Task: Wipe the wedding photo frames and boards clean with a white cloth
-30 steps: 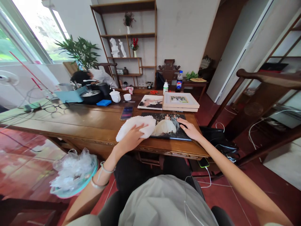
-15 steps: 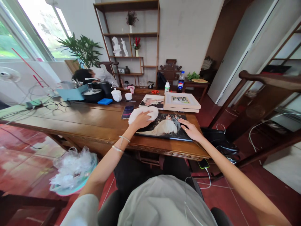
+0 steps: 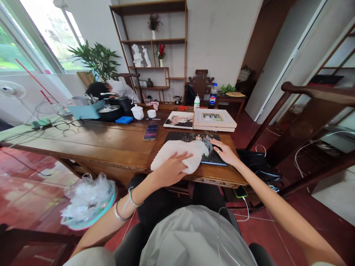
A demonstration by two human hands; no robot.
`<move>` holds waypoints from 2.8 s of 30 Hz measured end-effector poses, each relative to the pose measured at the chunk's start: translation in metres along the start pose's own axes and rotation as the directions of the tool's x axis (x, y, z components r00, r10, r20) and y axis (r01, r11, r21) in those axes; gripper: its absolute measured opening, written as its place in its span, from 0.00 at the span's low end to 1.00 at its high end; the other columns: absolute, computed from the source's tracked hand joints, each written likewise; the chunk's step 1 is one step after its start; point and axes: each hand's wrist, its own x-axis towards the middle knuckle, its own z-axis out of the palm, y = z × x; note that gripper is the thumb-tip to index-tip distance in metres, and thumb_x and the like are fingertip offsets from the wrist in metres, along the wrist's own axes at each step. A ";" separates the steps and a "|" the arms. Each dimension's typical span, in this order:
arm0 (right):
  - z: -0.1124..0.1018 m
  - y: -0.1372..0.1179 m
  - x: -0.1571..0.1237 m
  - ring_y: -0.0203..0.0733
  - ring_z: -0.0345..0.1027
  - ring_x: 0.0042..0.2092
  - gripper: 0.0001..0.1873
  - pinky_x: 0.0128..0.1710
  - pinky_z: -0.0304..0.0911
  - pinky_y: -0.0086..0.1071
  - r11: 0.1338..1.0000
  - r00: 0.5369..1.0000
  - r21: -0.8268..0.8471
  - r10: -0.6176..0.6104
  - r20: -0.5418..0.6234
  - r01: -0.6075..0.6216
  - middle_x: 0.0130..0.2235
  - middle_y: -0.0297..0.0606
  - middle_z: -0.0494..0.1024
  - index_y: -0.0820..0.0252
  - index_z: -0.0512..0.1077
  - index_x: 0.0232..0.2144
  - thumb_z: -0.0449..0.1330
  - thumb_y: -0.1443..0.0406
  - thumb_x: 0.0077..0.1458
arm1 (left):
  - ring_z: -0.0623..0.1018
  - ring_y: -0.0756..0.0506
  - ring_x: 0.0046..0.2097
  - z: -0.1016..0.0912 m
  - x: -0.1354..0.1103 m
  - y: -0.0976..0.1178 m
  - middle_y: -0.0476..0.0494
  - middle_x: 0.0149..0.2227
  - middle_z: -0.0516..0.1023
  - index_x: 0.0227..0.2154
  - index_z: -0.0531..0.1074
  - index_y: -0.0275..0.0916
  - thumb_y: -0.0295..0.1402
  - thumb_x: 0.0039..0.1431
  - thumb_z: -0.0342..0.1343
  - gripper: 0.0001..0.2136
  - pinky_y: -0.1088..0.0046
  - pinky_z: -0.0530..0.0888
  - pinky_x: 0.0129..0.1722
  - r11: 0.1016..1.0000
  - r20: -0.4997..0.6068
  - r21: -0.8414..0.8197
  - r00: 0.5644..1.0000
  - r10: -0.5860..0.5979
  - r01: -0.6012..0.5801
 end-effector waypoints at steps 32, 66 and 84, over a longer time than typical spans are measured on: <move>-0.002 0.001 0.000 0.47 0.58 0.62 0.20 0.64 0.49 0.50 1.000 1.000 -0.001 -0.012 0.005 0.012 0.57 0.37 0.71 0.52 0.72 0.51 0.53 0.65 0.58 | 0.63 0.40 0.62 0.006 0.074 0.020 0.43 0.62 0.64 0.46 0.72 0.41 0.33 0.63 0.47 0.13 0.56 0.61 0.59 0.993 -0.073 0.091 0.995 -0.064 0.071; -0.002 -0.004 0.001 0.48 0.58 0.62 0.20 0.63 0.50 0.51 1.000 1.000 0.005 0.024 0.003 -0.024 0.57 0.37 0.72 0.50 0.73 0.50 0.54 0.66 0.57 | 0.53 0.30 0.66 0.018 0.141 0.007 0.34 0.66 0.52 0.52 0.70 0.35 0.35 0.65 0.45 0.17 0.44 0.57 0.59 0.944 -0.119 0.122 0.948 -0.294 0.308; -0.004 0.000 0.001 0.49 0.60 0.61 0.19 0.63 0.53 0.49 0.997 1.000 0.079 0.011 0.012 -0.012 0.56 0.37 0.72 0.52 0.74 0.49 0.56 0.65 0.54 | 0.58 0.27 0.63 0.016 0.091 0.076 0.30 0.62 0.61 0.45 0.74 0.36 0.31 0.59 0.48 0.14 0.39 0.60 0.56 0.981 -0.069 0.174 0.995 -0.074 0.085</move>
